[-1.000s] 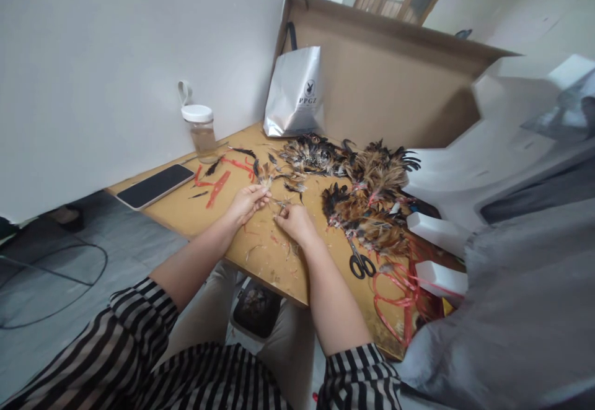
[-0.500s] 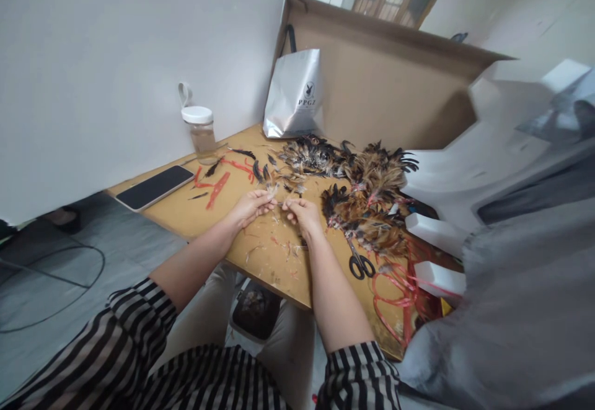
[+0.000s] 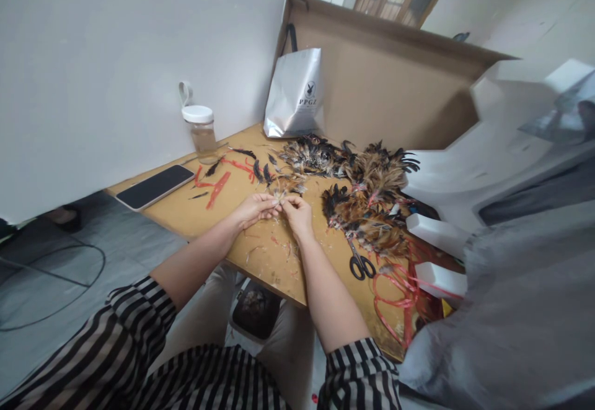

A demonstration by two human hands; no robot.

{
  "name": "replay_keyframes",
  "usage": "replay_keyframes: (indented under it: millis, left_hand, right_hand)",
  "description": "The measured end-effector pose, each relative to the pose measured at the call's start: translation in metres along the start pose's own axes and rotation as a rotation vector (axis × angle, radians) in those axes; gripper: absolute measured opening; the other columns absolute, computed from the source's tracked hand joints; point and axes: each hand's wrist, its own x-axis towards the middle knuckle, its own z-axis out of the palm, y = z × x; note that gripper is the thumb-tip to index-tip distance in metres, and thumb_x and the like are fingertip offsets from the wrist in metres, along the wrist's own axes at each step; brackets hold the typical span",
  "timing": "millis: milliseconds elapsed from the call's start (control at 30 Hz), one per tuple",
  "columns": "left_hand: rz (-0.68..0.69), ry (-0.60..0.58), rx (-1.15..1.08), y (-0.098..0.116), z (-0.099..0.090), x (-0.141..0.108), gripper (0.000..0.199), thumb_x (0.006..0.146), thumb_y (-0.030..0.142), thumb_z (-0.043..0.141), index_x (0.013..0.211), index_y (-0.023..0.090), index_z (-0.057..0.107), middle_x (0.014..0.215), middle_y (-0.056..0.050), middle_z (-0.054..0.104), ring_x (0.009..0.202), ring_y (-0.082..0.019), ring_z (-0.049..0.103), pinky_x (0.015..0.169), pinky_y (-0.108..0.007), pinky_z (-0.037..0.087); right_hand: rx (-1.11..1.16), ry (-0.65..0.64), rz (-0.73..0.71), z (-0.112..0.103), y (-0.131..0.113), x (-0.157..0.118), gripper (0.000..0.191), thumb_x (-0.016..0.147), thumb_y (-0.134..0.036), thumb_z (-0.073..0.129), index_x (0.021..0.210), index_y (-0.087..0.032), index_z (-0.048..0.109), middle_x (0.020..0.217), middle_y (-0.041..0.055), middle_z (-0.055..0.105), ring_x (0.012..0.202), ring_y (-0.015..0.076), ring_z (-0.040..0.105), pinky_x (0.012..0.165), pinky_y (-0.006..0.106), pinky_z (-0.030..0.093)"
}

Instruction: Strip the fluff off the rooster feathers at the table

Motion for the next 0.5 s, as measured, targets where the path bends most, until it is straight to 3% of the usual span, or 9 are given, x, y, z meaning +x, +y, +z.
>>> replay_keyframes:
  millis: [500]
  left_hand:
    - [0.03, -0.028, 0.108, -0.0039, -0.0009, 0.0028, 0.02, 0.064, 0.027, 0.065, 0.07, 0.009, 0.062, 0.061, -0.004, 0.061, 0.049, -0.005, 0.052, 0.048, -0.016, 0.04]
  right_hand:
    - [0.045, -0.034, 0.068, 0.002, -0.0045, -0.0017, 0.029, 0.055, -0.041, 0.066, 0.061, -0.017, 0.051, 0.044, -0.006, 0.047, 0.039, 0.0055, 0.036, 0.04, 0.019, 0.026]
